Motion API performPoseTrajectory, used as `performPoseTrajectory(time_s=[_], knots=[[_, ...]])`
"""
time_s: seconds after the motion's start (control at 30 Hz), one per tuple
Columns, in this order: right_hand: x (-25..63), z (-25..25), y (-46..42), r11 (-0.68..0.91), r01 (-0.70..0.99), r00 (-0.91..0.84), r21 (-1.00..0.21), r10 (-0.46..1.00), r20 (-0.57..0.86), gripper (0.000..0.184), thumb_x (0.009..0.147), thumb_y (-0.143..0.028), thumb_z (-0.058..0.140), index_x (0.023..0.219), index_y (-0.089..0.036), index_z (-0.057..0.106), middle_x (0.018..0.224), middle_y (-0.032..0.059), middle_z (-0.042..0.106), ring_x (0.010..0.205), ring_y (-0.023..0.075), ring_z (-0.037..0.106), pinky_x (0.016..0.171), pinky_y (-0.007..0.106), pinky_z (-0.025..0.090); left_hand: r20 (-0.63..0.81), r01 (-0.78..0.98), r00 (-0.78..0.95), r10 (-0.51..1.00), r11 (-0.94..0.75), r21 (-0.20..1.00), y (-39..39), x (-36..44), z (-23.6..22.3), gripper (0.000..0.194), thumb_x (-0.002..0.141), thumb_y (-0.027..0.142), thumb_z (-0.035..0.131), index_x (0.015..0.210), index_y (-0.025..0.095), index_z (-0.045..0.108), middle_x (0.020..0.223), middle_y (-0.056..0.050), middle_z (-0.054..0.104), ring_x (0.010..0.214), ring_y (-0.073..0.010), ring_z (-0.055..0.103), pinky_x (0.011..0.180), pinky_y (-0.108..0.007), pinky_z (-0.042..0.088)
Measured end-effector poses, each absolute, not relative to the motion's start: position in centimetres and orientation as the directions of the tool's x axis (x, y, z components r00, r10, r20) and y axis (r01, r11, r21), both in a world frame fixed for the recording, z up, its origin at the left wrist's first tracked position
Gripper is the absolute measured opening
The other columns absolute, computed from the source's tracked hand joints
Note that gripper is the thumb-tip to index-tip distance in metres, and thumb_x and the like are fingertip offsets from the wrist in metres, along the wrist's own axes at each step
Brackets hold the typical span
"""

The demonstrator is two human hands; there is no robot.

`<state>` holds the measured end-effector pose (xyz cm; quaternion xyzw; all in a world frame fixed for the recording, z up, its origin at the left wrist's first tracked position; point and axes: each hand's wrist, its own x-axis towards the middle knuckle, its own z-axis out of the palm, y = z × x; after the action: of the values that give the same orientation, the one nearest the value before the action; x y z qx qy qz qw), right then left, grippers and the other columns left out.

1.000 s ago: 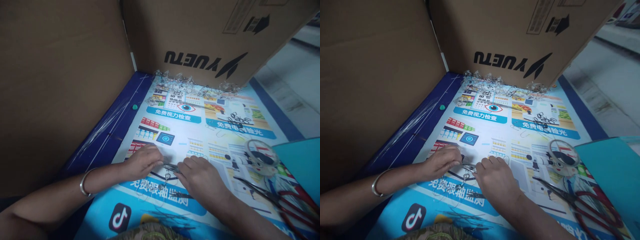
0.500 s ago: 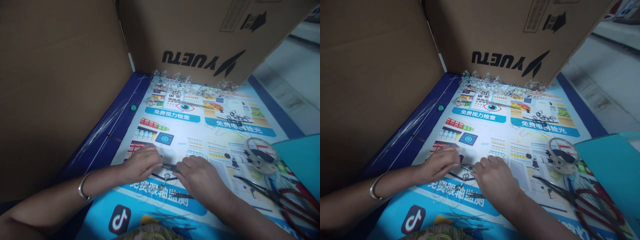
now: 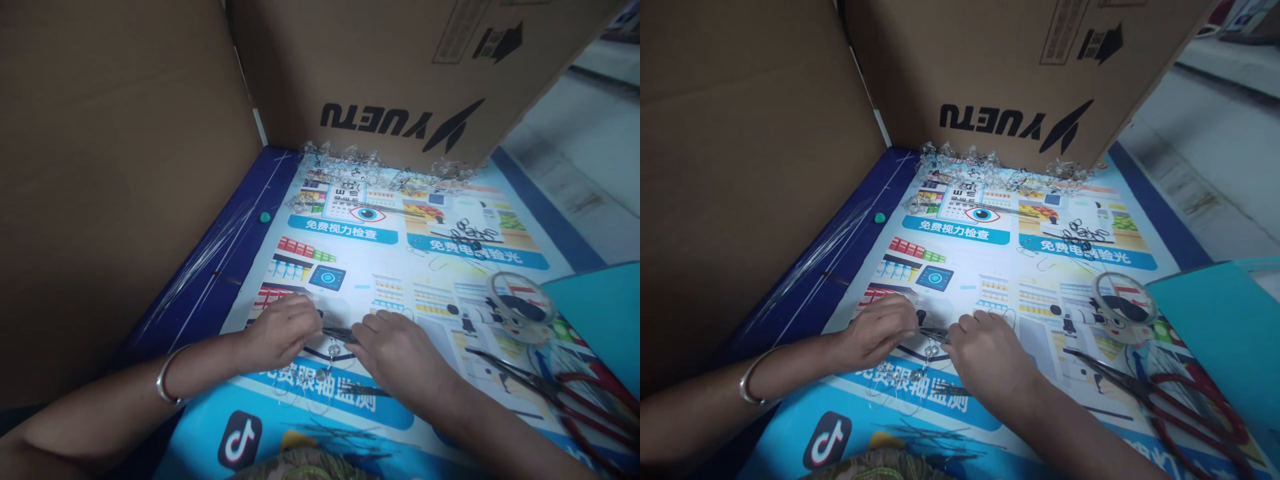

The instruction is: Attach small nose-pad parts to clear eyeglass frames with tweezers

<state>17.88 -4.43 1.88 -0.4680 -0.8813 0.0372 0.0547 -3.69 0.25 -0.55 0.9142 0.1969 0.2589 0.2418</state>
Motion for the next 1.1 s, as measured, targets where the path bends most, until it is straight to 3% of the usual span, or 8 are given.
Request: performPoseTrajectory(time_s=[0.3, 0.73, 0.9, 1.1], knots=[[18.1, 1.7, -4.2, 0.578, 0.808, -0.574, -0.11, 0.816, 0.072, 0.018, 0.081, -0.028, 0.053, 0.067, -0.017, 0.057, 0.063, 0.0017, 0.056, 0.061, 0.0138, 0.05, 0.056, 0.026, 0.028, 0.398, 0.235, 0.773, 0.494, -0.806, 0.543, 0.2, -3.6, -0.4, 0.008, 0.084, 0.014, 0.042, 0.082, 0.016, 0.049, 0.075, -0.005, 0.057, 0.074, -0.0151, 0.051, 0.07, -0.031, 0.041], [18.3, 1.7, -4.4, 0.529, 0.843, -0.509, -0.102, 0.844, 0.168, 0.02, 0.083, -0.031, 0.049, 0.072, -0.017, 0.059, 0.067, 0.0041, 0.055, 0.065, 0.0163, 0.049, 0.059, 0.028, 0.03, 0.404, 0.278, 0.667, 0.626, -0.712, 0.645, 0.0, -3.5, 0.4, 0.01, 0.084, 0.014, 0.042, 0.084, 0.015, 0.052, 0.074, -0.005, 0.056, 0.072, -0.0151, 0.05, 0.068, -0.03, 0.041], [18.2, 1.9, -4.5, 0.517, 0.848, -0.497, -0.114, 0.852, 0.167, 0.015, 0.08, -0.03, 0.055, 0.072, -0.018, 0.059, 0.067, 0.0033, 0.056, 0.066, 0.0164, 0.049, 0.06, 0.028, 0.03, 0.433, 0.255, 0.633, 0.642, -0.701, 0.666, -0.1, -3.4, 0.5, 0.01, 0.084, 0.014, 0.041, 0.084, 0.015, 0.051, 0.073, -0.004, 0.056, 0.071, -0.0141, 0.05, 0.068, -0.029, 0.04], [19.2, 2.8, -2.9, 0.458, 0.884, -0.451, -0.09, 0.888, 0.084, 0.017, 0.082, -0.031, 0.051, 0.074, -0.018, 0.059, 0.07, 0.0037, 0.058, 0.069, 0.0169, 0.052, 0.061, 0.027, 0.032, 0.352, 0.38, 0.607, 0.712, -0.65, 0.659, 1.7, -1.8, 1.3, 0.016, 0.087, 0.02, 0.038, 0.079, 0.015, 0.051, 0.071, -0.003, 0.053, 0.069, -0.013, 0.048, 0.065, -0.026, 0.04]])
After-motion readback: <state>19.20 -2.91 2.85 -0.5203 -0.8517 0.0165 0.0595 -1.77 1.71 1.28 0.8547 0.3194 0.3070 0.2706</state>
